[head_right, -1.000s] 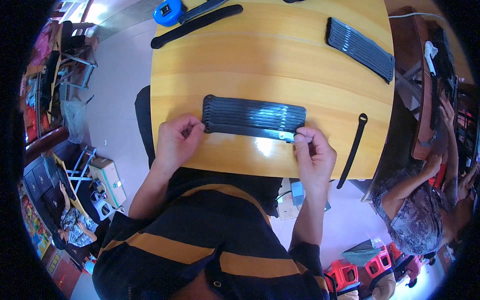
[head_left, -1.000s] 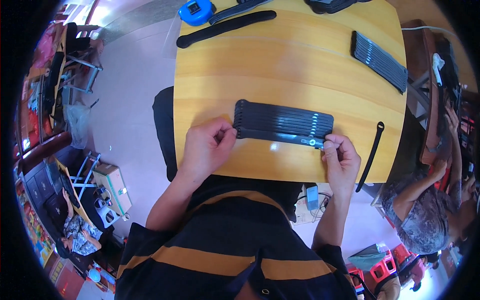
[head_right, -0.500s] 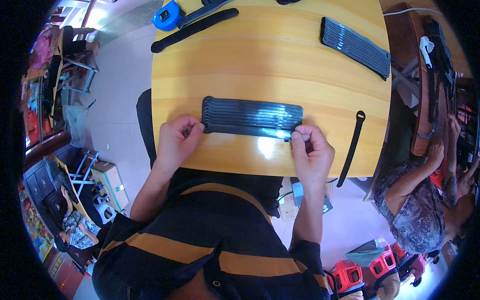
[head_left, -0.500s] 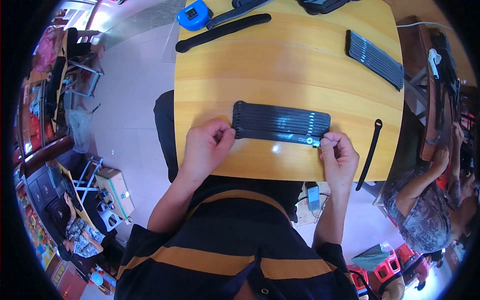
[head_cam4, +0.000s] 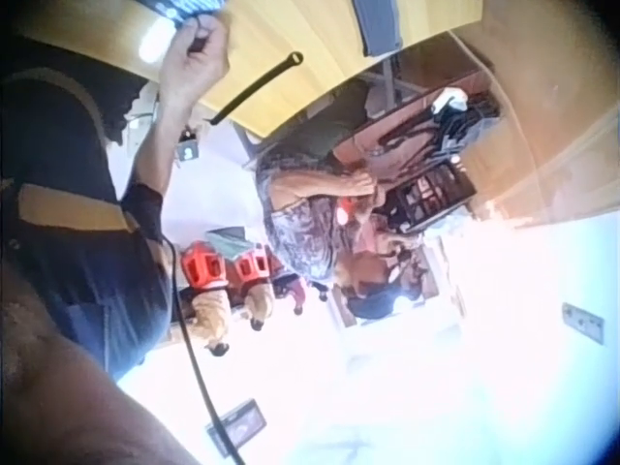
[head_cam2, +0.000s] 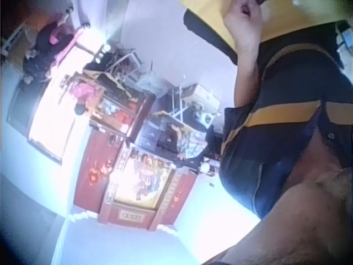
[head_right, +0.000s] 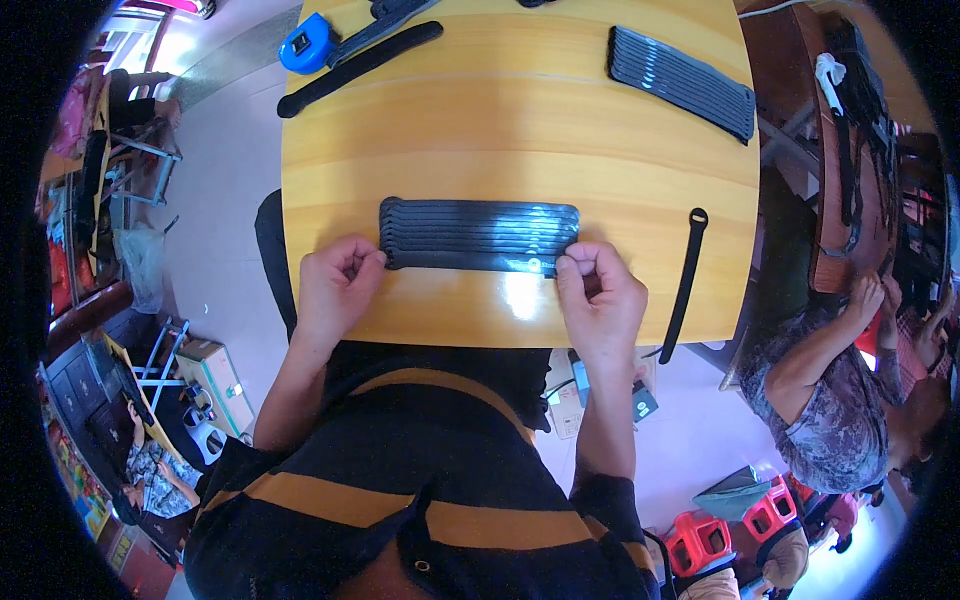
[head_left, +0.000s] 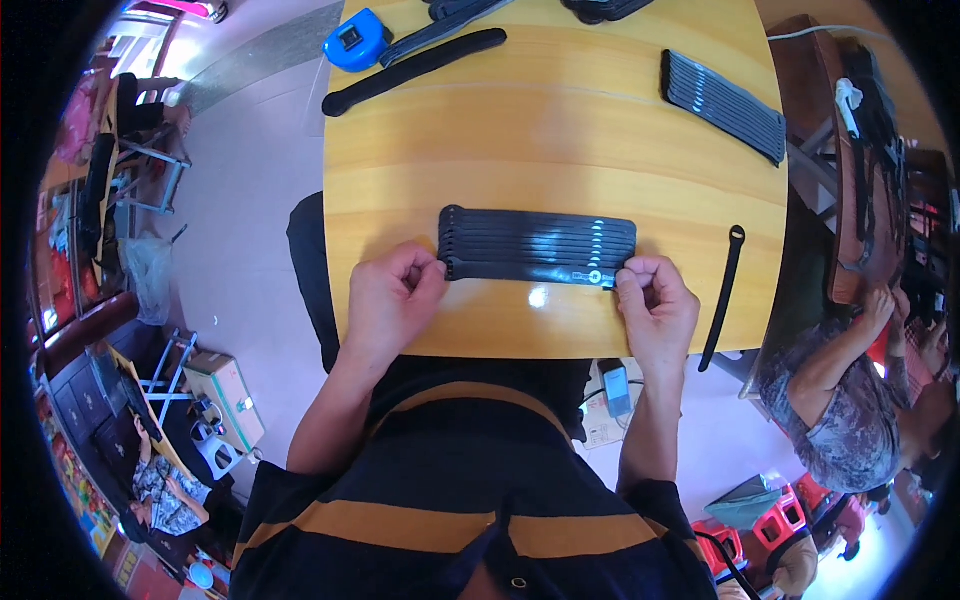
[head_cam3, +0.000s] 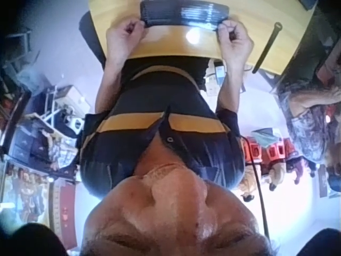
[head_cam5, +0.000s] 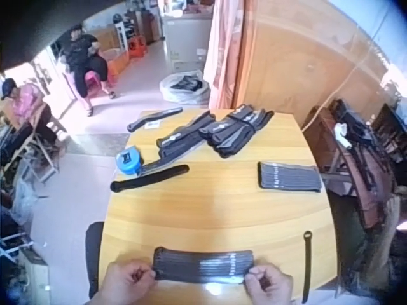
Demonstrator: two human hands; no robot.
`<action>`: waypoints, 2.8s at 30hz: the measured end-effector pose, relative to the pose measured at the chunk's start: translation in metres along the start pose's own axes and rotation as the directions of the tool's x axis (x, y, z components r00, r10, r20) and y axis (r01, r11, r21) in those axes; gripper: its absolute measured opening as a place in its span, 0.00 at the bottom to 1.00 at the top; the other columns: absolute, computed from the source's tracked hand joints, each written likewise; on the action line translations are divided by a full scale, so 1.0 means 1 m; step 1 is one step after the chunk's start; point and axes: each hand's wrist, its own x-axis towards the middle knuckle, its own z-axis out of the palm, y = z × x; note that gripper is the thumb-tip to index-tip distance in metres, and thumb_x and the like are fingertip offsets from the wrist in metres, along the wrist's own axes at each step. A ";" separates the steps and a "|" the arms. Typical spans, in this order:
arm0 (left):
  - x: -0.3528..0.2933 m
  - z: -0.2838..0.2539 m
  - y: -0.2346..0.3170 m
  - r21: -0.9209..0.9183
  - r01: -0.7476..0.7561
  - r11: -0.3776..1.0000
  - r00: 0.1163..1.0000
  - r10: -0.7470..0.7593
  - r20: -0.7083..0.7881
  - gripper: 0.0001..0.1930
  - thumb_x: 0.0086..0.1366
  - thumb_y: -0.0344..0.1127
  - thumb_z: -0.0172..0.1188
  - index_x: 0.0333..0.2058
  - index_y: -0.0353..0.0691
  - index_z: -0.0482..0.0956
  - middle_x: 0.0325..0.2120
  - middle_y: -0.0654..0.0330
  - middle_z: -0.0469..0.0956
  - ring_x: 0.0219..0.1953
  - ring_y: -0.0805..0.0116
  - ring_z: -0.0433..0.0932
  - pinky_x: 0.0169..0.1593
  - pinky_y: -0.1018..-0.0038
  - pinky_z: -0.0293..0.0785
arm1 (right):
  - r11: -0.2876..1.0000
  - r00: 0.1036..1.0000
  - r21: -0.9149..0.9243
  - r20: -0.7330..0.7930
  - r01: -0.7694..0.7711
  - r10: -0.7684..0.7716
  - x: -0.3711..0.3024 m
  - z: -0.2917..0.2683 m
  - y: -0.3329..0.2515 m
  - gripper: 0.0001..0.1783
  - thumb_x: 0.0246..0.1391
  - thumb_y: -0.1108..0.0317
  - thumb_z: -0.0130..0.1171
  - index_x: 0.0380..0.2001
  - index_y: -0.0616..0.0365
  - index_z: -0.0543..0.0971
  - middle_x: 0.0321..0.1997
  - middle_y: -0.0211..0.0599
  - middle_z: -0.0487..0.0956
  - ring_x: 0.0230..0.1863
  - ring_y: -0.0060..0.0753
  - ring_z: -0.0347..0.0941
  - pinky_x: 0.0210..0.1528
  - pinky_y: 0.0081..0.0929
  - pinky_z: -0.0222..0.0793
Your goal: Assembling plastic buckles and Velcro components onto black straps to create tourniquets.
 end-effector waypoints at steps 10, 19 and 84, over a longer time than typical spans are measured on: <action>0.001 0.000 -0.001 0.000 -0.009 1.000 0.999 0.009 -0.035 0.06 0.64 0.28 0.65 0.27 0.35 0.80 0.14 0.64 0.75 0.17 0.81 0.71 0.23 0.79 0.66 | 0.998 1.000 -0.065 -0.015 0.007 -0.008 0.000 0.001 -0.004 0.04 0.58 0.77 0.65 0.35 0.62 0.80 0.25 0.24 0.79 0.26 0.09 0.71 0.29 0.13 0.69; 0.000 0.003 -0.003 -0.024 0.021 0.999 0.999 -0.022 -0.030 0.06 0.63 0.28 0.65 0.28 0.35 0.79 0.14 0.63 0.75 0.17 0.81 0.70 0.23 0.77 0.66 | 0.992 0.999 -0.123 -0.043 0.020 -0.025 0.000 0.002 -0.003 0.04 0.58 0.76 0.66 0.34 0.62 0.79 0.24 0.25 0.79 0.26 0.10 0.71 0.29 0.14 0.69; 0.058 0.057 0.015 0.625 -0.438 0.646 0.732 0.660 -0.168 0.30 0.62 0.30 0.55 0.64 0.47 0.68 0.64 0.51 0.63 0.70 0.42 0.57 0.70 0.41 0.51 | 0.464 0.911 -0.840 0.082 0.281 -0.403 0.041 0.082 -0.012 0.43 0.67 0.38 0.45 0.74 0.55 0.57 0.80 0.58 0.45 0.80 0.63 0.34 0.74 0.71 0.29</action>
